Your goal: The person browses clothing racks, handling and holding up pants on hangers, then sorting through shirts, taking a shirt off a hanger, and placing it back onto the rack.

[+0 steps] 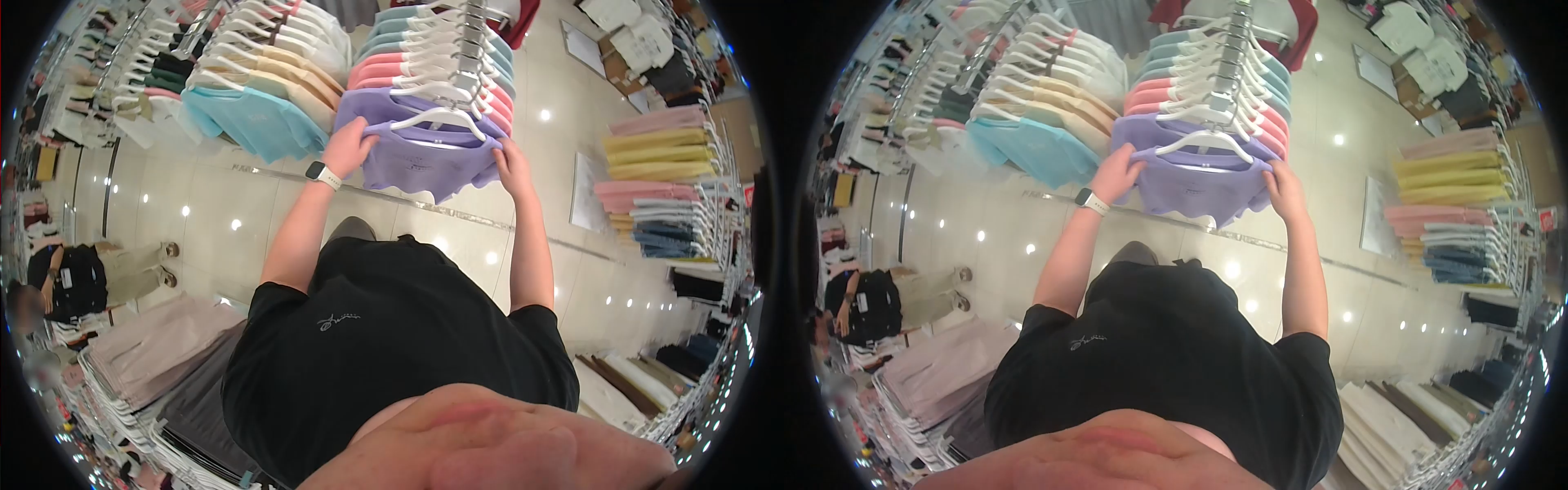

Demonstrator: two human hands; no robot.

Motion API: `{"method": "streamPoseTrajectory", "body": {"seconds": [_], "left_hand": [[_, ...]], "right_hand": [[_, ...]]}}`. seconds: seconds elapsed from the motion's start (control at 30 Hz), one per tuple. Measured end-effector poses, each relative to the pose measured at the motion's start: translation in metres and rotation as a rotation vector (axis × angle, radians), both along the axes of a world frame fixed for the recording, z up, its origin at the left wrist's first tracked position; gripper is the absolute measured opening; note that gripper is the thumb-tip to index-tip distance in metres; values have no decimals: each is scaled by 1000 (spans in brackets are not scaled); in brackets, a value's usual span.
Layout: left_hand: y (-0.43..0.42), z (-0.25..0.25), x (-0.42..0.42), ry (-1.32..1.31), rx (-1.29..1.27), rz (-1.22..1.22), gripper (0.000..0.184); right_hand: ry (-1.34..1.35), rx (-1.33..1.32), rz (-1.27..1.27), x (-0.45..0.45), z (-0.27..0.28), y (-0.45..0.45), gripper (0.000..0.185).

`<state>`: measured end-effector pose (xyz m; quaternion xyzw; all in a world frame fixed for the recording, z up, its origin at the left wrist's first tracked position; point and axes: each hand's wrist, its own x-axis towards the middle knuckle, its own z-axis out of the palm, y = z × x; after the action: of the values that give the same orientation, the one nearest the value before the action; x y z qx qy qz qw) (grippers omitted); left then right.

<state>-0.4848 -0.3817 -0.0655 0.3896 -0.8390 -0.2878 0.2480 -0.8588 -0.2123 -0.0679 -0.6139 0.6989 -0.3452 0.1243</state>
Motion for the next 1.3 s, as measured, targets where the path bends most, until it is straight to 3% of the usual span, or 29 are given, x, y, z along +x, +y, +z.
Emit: {"method": "streamPoseTrajectory", "body": {"seconds": [0.2,0.3,0.4,0.5,0.67,0.8,0.87,0.97,1.07,1.17,1.2,1.3], "left_hand": [[7,-6,9,17,13,-10,26],[3,-6,13,22,49,-53,25],[-7,-7,26,141,29,-182,27],[-26,2,61,311,30,-159,26],[-84,-18,168,525,-28,241,11],[-163,-5,263,353,-382,537,35],[-207,17,298,297,-666,523,46],[-245,30,338,42,-765,486,50],[-263,15,369,-71,-496,345,45],[-258,10,383,43,-303,314,40],[-256,7,390,74,-277,314,39],[-241,-8,407,178,-133,335,40]], "right_hand": [[-5,-65,-53,17,10,-5,22],[-14,-113,-204,36,15,-5,23],[355,-425,-385,68,27,-8,21],[368,-510,-449,128,47,-12,21],[61,-406,9,240,37,-57,26],[-50,-209,189,312,30,-114,28],[-36,-173,247,340,27,-147,31],[-72,-162,260,368,21,-191,43],[-52,-173,271,392,32,-227,52],[-47,-195,279,404,30,-255,56],[-38,-191,250,403,22,-261,50],[-362,-41,140,396,-14,-272,40]]}}
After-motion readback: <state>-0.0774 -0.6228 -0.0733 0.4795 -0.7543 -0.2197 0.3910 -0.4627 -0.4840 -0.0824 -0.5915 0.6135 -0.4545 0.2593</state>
